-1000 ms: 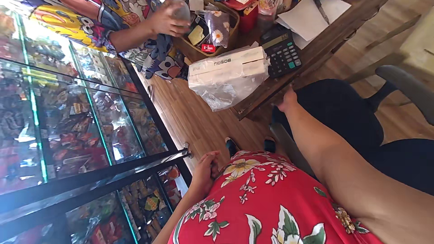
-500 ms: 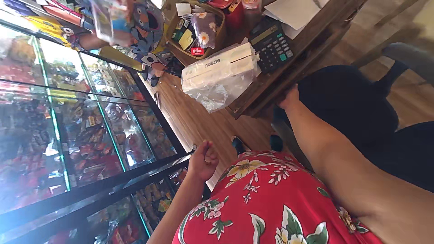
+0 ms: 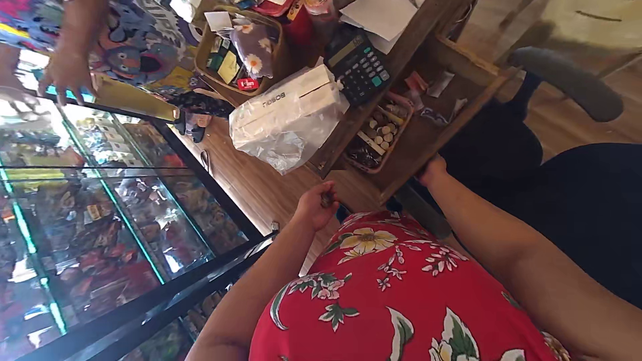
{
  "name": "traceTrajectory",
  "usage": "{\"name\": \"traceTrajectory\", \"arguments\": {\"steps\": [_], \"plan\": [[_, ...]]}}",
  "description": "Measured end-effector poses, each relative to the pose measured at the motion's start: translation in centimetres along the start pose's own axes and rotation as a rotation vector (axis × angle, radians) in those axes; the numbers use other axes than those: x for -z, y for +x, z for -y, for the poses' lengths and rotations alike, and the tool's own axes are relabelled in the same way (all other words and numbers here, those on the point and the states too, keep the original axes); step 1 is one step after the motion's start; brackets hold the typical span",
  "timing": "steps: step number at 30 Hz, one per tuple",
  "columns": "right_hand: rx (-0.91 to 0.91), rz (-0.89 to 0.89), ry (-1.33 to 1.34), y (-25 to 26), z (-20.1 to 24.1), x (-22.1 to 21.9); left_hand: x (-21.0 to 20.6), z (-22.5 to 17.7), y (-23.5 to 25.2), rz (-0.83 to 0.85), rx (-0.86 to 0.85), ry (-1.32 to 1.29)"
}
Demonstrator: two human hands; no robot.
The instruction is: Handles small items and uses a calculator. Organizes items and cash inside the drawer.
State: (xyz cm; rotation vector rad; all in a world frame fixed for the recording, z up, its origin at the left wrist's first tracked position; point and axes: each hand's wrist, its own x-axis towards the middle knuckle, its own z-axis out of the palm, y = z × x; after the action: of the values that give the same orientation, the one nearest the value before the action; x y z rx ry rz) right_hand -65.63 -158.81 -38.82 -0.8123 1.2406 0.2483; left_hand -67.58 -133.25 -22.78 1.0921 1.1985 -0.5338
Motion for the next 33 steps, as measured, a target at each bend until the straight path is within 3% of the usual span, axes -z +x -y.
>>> {"name": "traceTrajectory", "arguments": {"steps": [6,11,14,18,20,26,33], "plan": [[-0.021,0.016,-0.282,-1.9,0.6,2.2,-2.7,-0.2,0.6,0.315,-0.021,0.000],[0.078,0.286,-0.641,-9.0,1.0,3.8,-3.9,-0.1,0.6,0.580,-0.010,0.037],[0.324,0.467,-0.750,-11.7,0.8,3.2,-4.1,0.3,0.7,0.620,0.023,0.038],[0.829,0.655,-0.965,-12.6,0.7,1.4,-4.2,1.0,0.8,0.634,0.044,0.073],[0.961,0.715,-1.078,-12.4,0.4,0.5,-4.1,1.6,0.9,0.637,0.061,0.101],[0.873,0.840,-1.387,-12.1,0.2,-0.4,-3.4,3.2,1.3,0.643,0.133,0.131],[0.718,0.889,-1.430,-12.3,0.8,-0.7,-3.1,3.3,1.2,0.590,0.176,0.078]]}}
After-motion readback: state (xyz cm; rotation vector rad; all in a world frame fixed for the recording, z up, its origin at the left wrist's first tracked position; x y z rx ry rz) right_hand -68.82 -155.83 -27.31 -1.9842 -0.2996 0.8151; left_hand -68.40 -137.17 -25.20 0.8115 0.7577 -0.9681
